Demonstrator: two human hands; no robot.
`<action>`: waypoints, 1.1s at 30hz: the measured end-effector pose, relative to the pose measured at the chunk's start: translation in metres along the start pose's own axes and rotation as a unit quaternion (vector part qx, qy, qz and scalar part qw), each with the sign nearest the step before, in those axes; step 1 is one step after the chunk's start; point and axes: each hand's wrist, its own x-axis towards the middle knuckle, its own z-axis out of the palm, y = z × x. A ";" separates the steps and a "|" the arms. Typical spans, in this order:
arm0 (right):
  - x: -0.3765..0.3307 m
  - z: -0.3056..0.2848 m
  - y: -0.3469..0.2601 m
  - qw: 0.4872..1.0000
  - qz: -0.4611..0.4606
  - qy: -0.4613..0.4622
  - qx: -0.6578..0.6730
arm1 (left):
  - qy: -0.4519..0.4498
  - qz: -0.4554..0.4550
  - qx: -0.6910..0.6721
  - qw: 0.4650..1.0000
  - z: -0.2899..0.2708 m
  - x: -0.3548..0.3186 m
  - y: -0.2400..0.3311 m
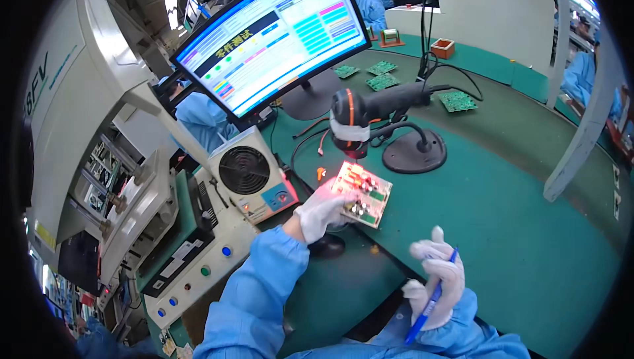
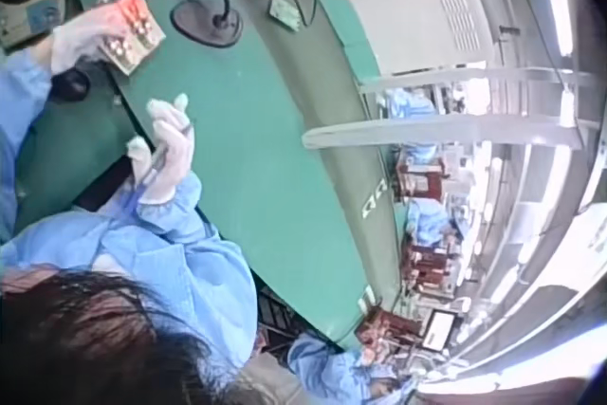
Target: The person tests circuit boards by scanning them with a barcode scanner, marking them with a pen, brushing the testing fixture, and placing the boards into the testing machine to run tests by pressing buttons.
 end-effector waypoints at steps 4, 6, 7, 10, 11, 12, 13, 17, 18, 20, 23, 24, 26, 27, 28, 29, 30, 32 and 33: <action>-0.018 -0.029 0.005 0.995 0.094 0.040 -0.019 | 0.027 0.003 -0.006 1.000 -0.010 0.035 -0.011; -0.022 -0.034 0.010 0.994 0.106 0.035 -0.011 | 0.030 0.012 0.139 0.990 -0.022 0.036 -0.022; -0.023 -0.035 0.013 0.993 0.113 0.039 -0.015 | 0.017 0.082 0.214 0.973 -0.028 0.034 -0.028; -0.021 -0.035 0.024 0.992 0.122 0.031 -0.003 | -0.027 0.155 0.196 0.968 -0.044 0.031 -0.044; -0.020 -0.034 0.027 0.992 0.123 0.025 0.002 | -0.045 0.281 0.311 0.907 -0.048 0.029 -0.049; -0.019 -0.033 0.030 0.991 0.131 0.022 0.012 | -0.063 0.398 0.422 0.812 -0.051 0.029 -0.052; -0.018 -0.032 0.031 0.990 0.140 0.023 0.018 | -0.062 0.396 0.423 0.813 -0.053 0.028 -0.055; -0.019 -0.029 0.034 0.990 0.138 0.027 0.032 | -0.068 0.267 0.322 0.906 -0.053 0.029 -0.054; -0.020 -0.029 0.034 0.988 0.148 0.033 0.032 | -0.073 0.356 0.426 0.828 -0.050 0.028 -0.051; -0.021 -0.029 0.034 0.986 0.157 0.041 0.028 | -0.070 0.372 0.408 0.831 -0.044 0.026 -0.044; -0.024 -0.031 0.036 0.988 0.145 0.040 0.028 | -0.020 0.260 0.258 0.930 -0.030 0.020 -0.038; -0.025 -0.032 0.038 0.989 0.142 0.035 0.026 | -0.026 0.175 0.124 0.976 -0.027 0.019 -0.037; -0.026 -0.032 0.039 0.990 0.138 0.027 0.025 | 0.032 0.021 -0.072 0.997 -0.025 0.018 -0.038; -0.027 -0.032 0.039 0.991 0.132 0.021 0.015 | 0.038 0.039 -0.033 0.998 -0.025 0.017 -0.040; -0.027 -0.031 0.039 0.991 0.131 0.025 0.000 | 0.023 0.082 0.008 0.996 -0.028 0.018 -0.041; -0.027 -0.030 0.038 0.992 0.124 0.014 0.005 | 0.045 0.059 0.007 0.997 -0.031 0.018 -0.043; -0.026 -0.028 0.036 0.991 0.131 0.019 0.007 | 0.033 0.074 0.038 0.996 -0.034 0.020 -0.043; -0.022 -0.026 0.030 0.990 0.140 0.023 0.006 | 0.020 0.087 0.067 0.994 -0.038 0.020 -0.042; -0.019 -0.024 0.026 0.982 0.174 0.063 0.047 | 0.000 0.236 0.240 0.942 -0.037 0.018 -0.041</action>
